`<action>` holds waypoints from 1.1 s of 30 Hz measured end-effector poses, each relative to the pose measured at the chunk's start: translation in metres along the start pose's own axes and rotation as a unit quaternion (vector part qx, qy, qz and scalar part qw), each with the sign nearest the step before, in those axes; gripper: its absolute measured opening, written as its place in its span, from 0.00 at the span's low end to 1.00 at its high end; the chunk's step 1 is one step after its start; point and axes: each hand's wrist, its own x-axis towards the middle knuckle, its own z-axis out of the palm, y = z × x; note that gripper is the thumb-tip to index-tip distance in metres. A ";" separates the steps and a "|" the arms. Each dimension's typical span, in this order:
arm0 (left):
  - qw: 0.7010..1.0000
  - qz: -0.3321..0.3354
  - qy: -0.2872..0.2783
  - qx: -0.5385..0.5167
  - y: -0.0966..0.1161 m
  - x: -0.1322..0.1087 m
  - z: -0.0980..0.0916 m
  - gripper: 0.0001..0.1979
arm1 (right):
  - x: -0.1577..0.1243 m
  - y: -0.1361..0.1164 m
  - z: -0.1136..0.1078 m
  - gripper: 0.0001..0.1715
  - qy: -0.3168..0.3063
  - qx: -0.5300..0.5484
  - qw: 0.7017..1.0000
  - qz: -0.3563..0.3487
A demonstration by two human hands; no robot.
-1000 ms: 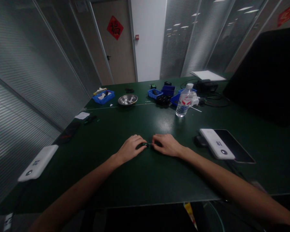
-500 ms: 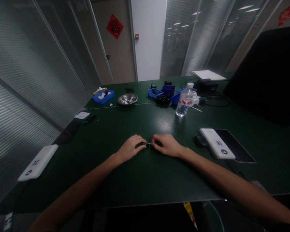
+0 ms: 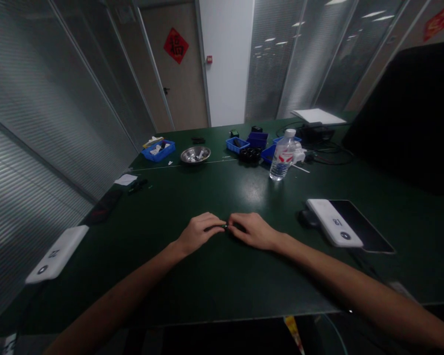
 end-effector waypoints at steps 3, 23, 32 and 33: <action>0.999 0.004 0.029 -0.023 0.000 -0.001 0.000 0.11 | -0.001 -0.002 0.001 0.07 0.018 0.046 0.999 0.004; 0.996 -0.029 0.046 -0.071 0.006 0.000 0.001 0.10 | -0.001 -0.001 0.001 0.08 0.018 0.060 0.998 -0.004; 0.989 -0.050 0.093 -0.106 0.014 0.003 0.002 0.09 | -0.001 0.002 0.008 0.14 0.044 0.114 0.992 0.025; 0.988 -0.051 0.100 -0.107 0.015 0.003 0.002 0.08 | -0.001 0.002 0.009 0.14 0.046 0.122 0.991 0.025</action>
